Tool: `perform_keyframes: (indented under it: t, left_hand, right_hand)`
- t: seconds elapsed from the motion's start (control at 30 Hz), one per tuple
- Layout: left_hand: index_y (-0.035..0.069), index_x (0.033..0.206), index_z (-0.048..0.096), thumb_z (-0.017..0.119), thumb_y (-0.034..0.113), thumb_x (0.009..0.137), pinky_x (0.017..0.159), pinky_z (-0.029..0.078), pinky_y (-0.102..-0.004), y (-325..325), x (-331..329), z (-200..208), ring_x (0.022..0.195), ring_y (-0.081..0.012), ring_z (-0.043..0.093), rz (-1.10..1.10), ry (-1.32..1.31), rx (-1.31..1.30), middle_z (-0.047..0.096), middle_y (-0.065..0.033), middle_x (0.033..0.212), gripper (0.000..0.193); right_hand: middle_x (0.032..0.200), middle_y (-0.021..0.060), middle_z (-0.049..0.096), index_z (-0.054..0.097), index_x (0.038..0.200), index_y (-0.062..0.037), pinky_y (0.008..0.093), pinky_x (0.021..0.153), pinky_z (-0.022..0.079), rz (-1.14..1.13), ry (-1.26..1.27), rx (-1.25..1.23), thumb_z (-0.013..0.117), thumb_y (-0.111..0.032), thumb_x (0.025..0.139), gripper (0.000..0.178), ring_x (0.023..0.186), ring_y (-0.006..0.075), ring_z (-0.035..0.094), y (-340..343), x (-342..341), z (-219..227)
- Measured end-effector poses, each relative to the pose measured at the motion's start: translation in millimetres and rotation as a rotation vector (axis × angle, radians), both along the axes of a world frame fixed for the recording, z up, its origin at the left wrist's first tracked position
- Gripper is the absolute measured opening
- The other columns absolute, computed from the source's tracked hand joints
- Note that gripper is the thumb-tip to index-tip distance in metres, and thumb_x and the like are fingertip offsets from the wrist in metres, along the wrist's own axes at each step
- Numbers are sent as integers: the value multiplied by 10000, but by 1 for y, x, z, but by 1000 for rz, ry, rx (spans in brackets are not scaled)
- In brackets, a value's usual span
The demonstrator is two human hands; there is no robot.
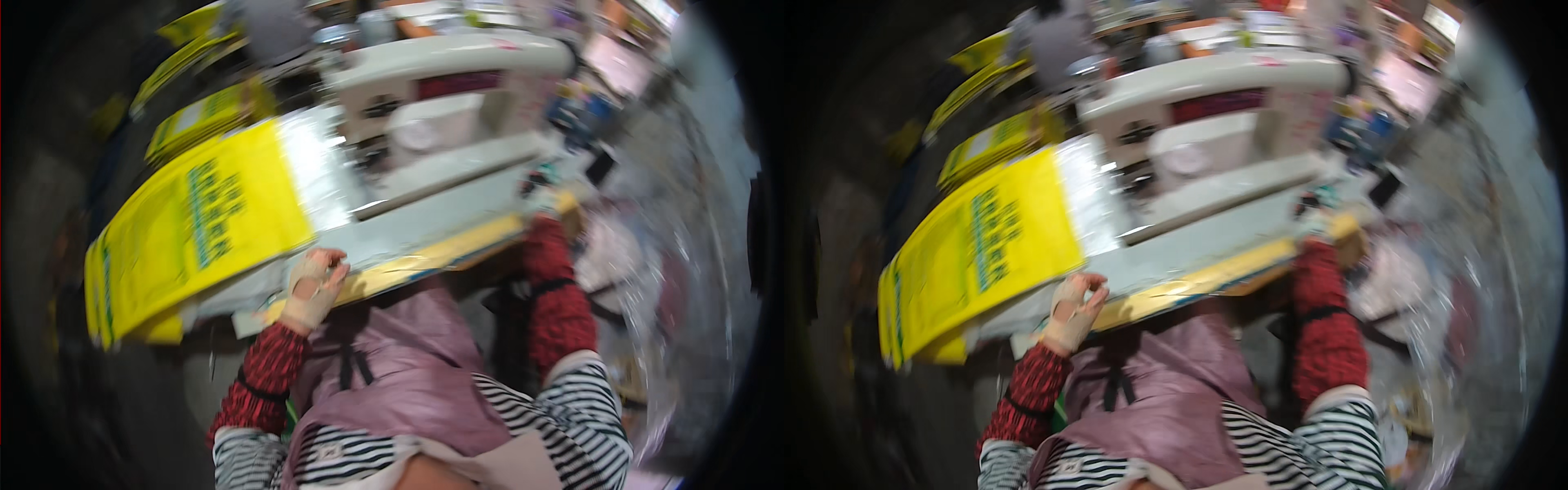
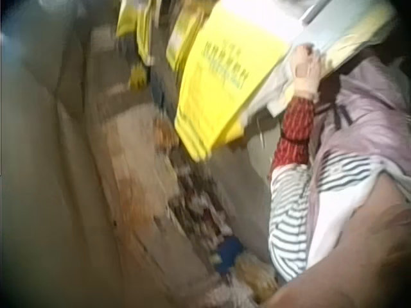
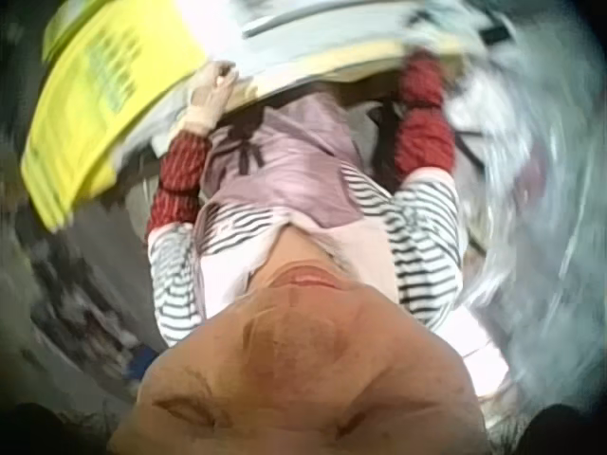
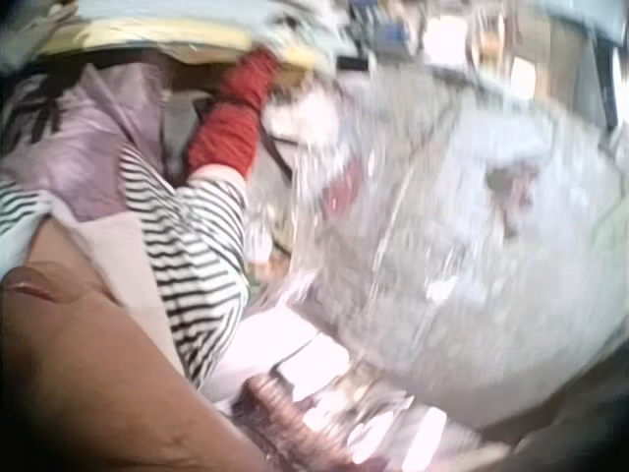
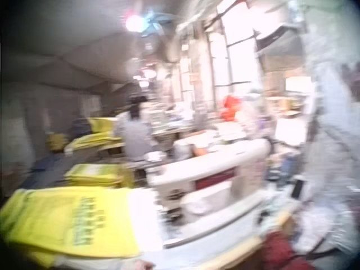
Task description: Sewing large yellow plastic fertilizer bags using an industrial sewing machine.
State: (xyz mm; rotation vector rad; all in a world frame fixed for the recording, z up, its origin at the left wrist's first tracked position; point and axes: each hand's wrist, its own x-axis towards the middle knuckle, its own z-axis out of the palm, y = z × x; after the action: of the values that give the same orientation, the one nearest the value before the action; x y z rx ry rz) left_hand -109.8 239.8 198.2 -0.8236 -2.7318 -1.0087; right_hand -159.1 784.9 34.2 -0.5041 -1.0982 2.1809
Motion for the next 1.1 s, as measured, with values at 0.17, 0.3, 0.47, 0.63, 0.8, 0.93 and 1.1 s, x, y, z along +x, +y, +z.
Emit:
perform_keyframes:
  t: [0.17, 0.3, 0.47, 0.63, 0.8, 0.93, 1.1]
  left_hand:
    - [61, 1011, 613, 673, 195, 793, 853, 431, -400, -114, -25, -28, 960, -315, 544, 371, 86, -389, 607, -135, 941, 264]
    - [86, 1078, 574, 703, 232, 767, 875, 415, -396, -162, -21, -30, 1018, -299, 511, 511, 184, -562, 573, -105, 1025, 367]
    - [112, 891, 607, 721, 176, 723, 826, 447, -387, -196, -45, -32, 949, -276, 551, 349, 293, -494, 606, -61, 929, 213]
    - [105, 815, 604, 692, 111, 724, 786, 461, -380, -205, -66, -54, 897, -268, 569, 346, 216, -397, 612, -54, 846, 127]
    - [94, 904, 604, 673, 130, 723, 793, 445, -401, -189, -43, -35, 901, -295, 557, 387, 362, -476, 591, -66, 857, 197]
    - [80, 943, 594, 685, 142, 693, 797, 435, -412, -171, -63, -54, 917, -302, 552, 340, 365, -442, 587, -80, 885, 273]
    - [92, 806, 610, 674, 178, 692, 753, 432, -396, -187, -68, -60, 889, -278, 547, 272, 420, -574, 577, -73, 800, 156]
  right_hand:
    - [519, -43, 400, 554, 628, -239, 296, 420, 302, 95, -405, -126, 576, -433, 871, 312, 450, 135, 377, 82, -26, -24]
    - [689, 50, 546, 586, 811, -160, 359, 550, 373, 208, -800, 614, 550, -423, 882, 274, 624, 210, 480, 61, -57, -37]
    - [753, 115, 647, 622, 836, -86, 396, 608, 441, -266, -1026, 1559, 540, -397, 880, 324, 675, 296, 591, 81, -62, -39]
    - [740, 98, 637, 635, 935, -110, 359, 647, 454, -168, -816, 524, 560, -312, 858, 229, 669, 236, 560, 184, -57, -59]
    - [868, 64, 637, 615, 1001, -116, 324, 664, 470, -40, -716, 390, 587, -222, 865, 174, 733, 206, 582, 117, -34, -62]
    - [796, 13, 601, 614, 960, -132, 277, 648, 465, 240, -283, 18, 613, -256, 876, 150, 731, 167, 554, 136, 26, -19]
    - [828, 37, 614, 612, 944, -69, 283, 712, 499, 87, -134, -9, 615, -248, 899, 185, 777, 181, 578, -26, 40, 40]
